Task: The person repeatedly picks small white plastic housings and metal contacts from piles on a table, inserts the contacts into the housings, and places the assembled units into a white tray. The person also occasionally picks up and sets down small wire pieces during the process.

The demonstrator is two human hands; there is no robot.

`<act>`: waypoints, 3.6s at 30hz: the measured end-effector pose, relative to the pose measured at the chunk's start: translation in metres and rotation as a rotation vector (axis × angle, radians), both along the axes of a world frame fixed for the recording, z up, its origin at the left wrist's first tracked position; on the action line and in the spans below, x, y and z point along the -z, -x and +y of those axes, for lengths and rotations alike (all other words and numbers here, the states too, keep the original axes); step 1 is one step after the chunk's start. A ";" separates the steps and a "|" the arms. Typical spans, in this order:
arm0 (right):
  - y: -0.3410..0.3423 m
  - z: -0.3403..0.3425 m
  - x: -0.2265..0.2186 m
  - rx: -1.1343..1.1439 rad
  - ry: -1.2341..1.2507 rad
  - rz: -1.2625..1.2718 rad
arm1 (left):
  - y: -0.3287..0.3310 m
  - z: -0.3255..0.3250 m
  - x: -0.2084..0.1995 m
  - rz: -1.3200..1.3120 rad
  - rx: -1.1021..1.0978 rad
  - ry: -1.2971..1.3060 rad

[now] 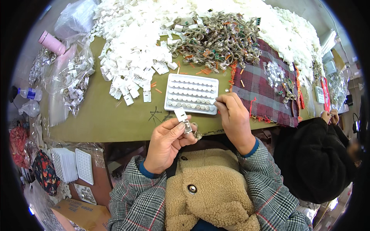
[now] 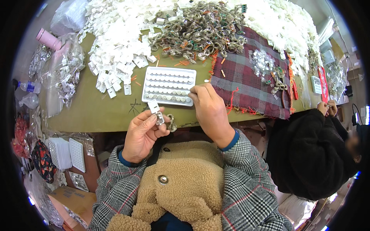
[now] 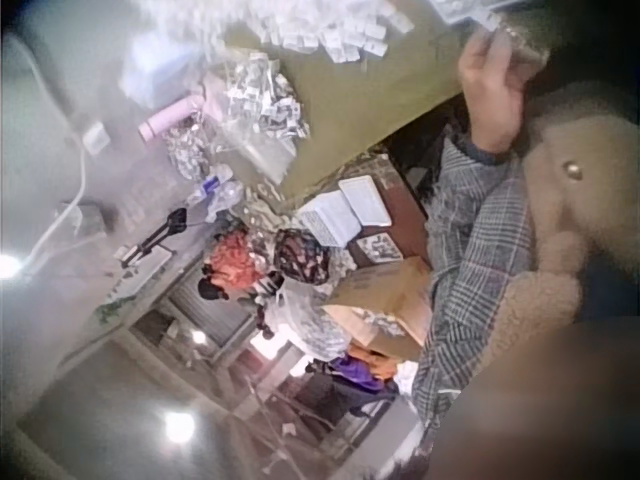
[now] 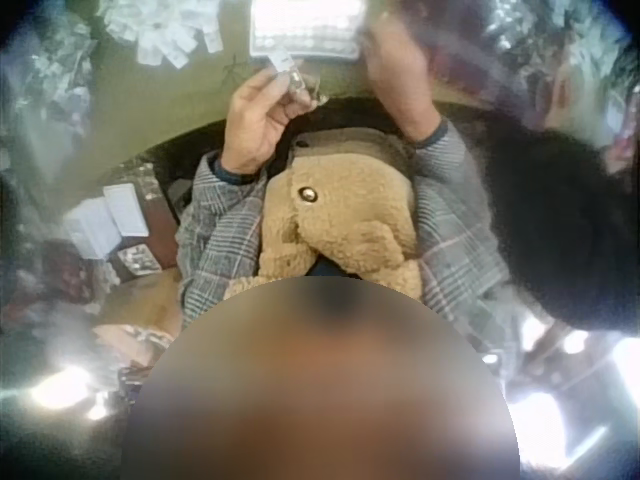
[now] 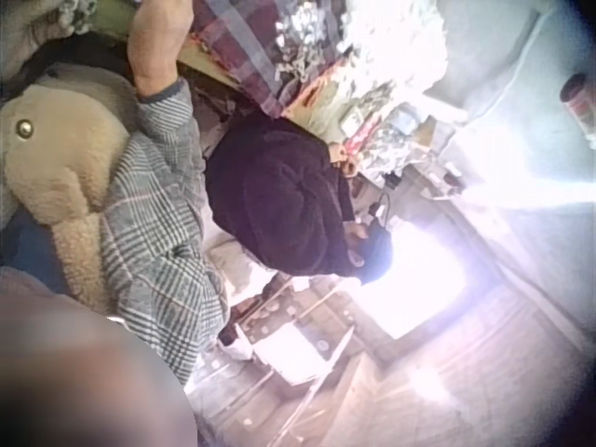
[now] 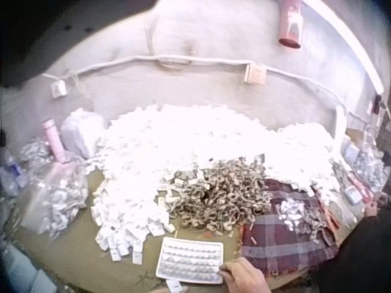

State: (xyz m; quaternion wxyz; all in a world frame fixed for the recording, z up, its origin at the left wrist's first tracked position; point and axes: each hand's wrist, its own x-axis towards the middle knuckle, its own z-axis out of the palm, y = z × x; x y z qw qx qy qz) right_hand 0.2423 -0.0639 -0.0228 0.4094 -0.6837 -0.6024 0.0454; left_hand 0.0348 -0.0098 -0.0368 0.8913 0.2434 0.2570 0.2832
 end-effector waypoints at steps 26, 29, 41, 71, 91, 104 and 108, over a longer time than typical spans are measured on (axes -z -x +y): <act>0.077 -0.023 -0.014 -0.508 -0.043 0.496 | 0.038 -0.020 -0.007 -0.008 -0.107 -0.097; 0.065 -0.022 -0.023 -0.359 -0.075 0.535 | 0.038 -0.022 -0.012 0.041 -0.024 -0.151; 0.048 -0.025 -0.022 -0.543 -0.138 0.284 | 0.023 -0.020 -0.003 -0.287 0.181 0.206; -0.151 -0.123 -0.010 0.806 -0.060 -0.074 | -0.061 -0.011 0.007 0.068 0.348 -0.144; -0.106 -0.057 0.002 0.279 -0.049 -0.175 | -0.053 -0.003 0.006 0.085 0.460 -0.133; -0.129 -0.024 -0.011 0.283 0.058 0.008 | -0.060 -0.001 0.006 0.010 0.466 -0.053; -0.128 -0.005 0.004 0.271 0.112 -0.107 | -0.057 -0.001 0.006 -0.001 0.477 -0.054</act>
